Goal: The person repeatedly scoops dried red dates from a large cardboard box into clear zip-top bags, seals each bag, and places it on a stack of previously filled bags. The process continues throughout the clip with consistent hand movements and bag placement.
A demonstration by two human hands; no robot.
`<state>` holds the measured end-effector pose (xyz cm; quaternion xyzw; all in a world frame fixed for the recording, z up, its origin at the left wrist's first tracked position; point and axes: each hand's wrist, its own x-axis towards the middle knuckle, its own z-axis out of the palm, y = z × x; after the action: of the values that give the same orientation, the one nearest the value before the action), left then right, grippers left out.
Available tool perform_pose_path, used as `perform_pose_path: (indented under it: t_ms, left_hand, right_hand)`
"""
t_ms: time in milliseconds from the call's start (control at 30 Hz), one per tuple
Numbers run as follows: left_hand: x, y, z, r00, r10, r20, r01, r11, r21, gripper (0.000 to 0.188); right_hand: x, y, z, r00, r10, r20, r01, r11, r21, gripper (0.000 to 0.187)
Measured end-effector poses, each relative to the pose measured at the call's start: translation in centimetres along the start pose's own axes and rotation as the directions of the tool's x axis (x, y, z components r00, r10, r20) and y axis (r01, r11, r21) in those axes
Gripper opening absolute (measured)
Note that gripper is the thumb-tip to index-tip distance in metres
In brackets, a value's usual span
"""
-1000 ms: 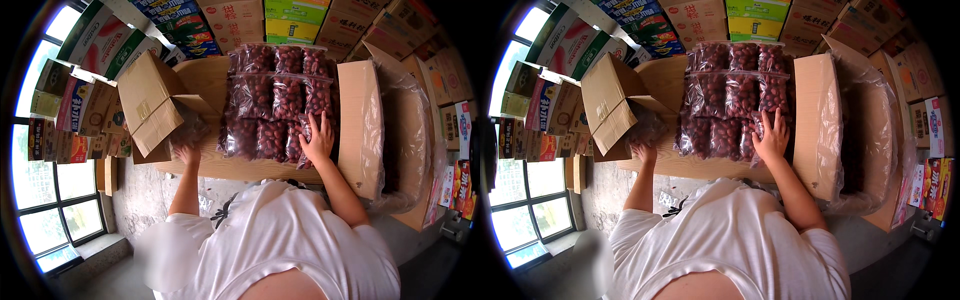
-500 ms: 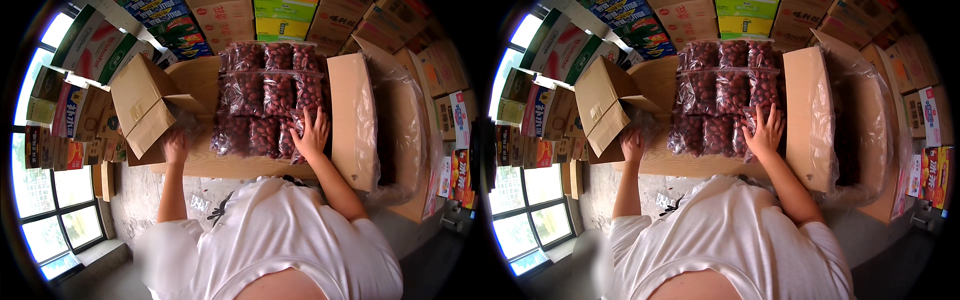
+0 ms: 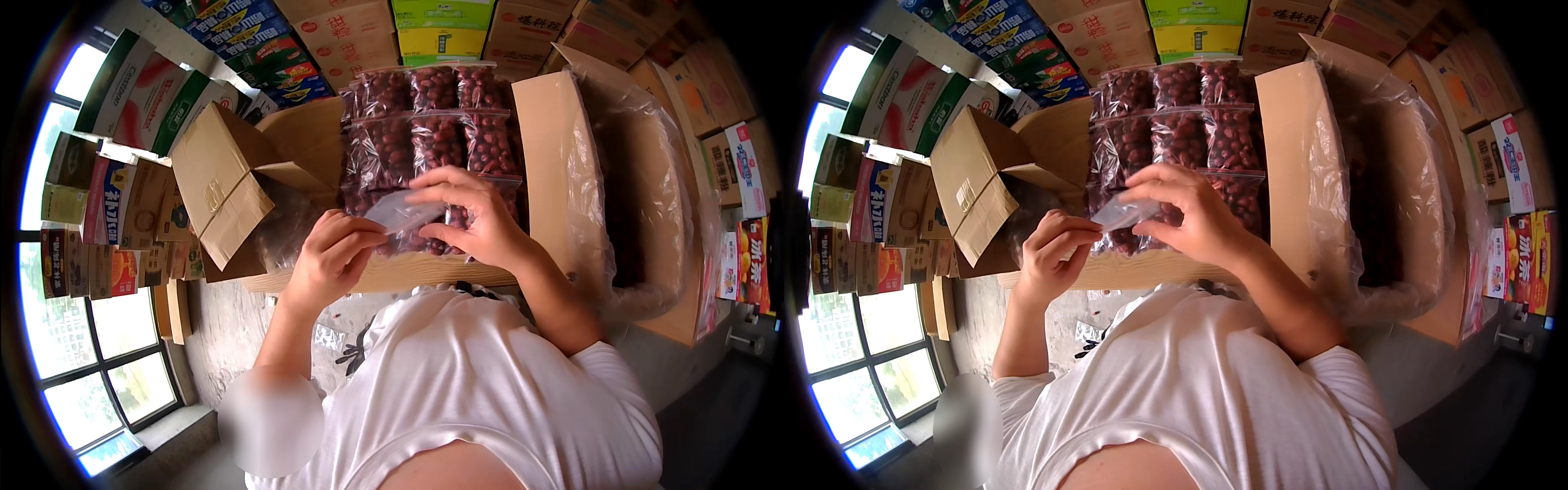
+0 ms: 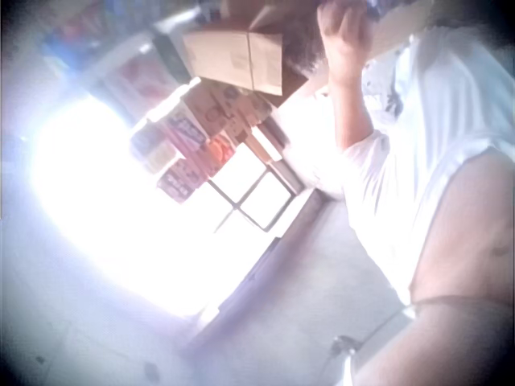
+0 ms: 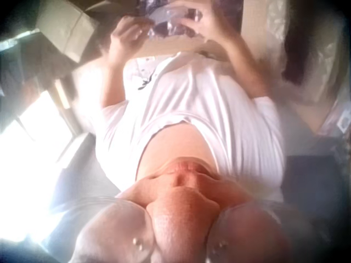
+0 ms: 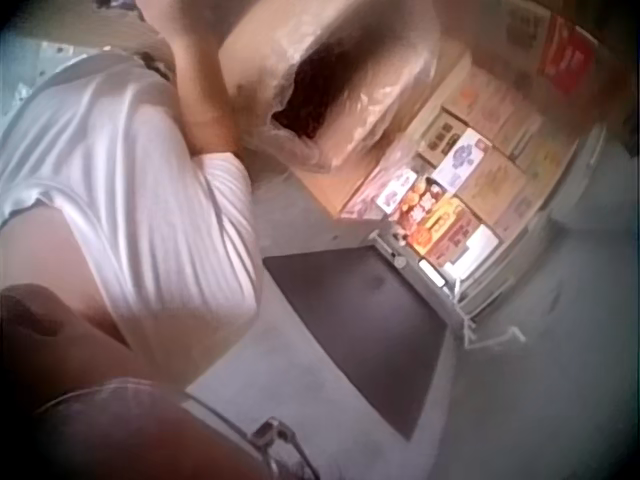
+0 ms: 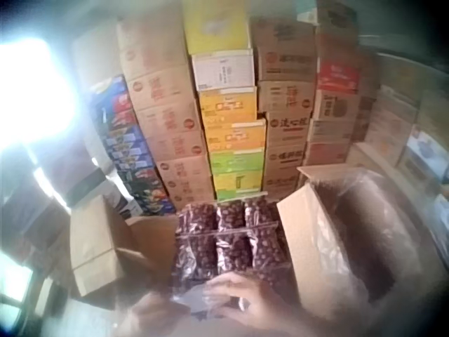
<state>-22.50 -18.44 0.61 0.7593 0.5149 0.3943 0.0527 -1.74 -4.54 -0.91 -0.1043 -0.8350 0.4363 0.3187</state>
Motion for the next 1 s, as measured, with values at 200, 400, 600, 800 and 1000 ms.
perform_pose_path:
  t_ms: [200,400,600,800,1000]
  left_hand:
    - [3.7,0.9,1.1,0.995,0.093,-0.024,-0.095,0.992,-0.086,0.031]
    - [7.4,2.0,2.5,0.982,0.182,0.041,-0.175,0.976,-0.133,0.031]
    - [11.5,5.2,4.6,0.944,0.281,0.173,-0.275,0.96,-0.058,0.019]
    - [12.9,5.2,6.9,0.972,0.156,0.174,-0.149,0.987,-0.054,0.026]
    - [13.9,6.1,7.4,0.994,-0.109,0.021,0.107,0.99,0.096,0.019]
  right_hand:
    - [-1.4,-2.1,-3.7,0.99,0.038,-0.136,-0.043,0.999,-0.032,0.015]
    - [-4.0,-3.7,-8.3,0.965,0.128,-0.228,-0.135,0.991,-0.014,0.021]
    - [-6.7,-4.7,-12.0,0.943,0.189,-0.273,-0.202,0.979,-0.023,0.024]
    - [-9.8,-5.0,-16.9,0.944,0.075,-0.32,-0.106,0.991,-0.081,0.025]
    - [-14.7,2.4,-26.5,0.752,0.425,-0.503,-0.512,0.858,-0.041,0.016]
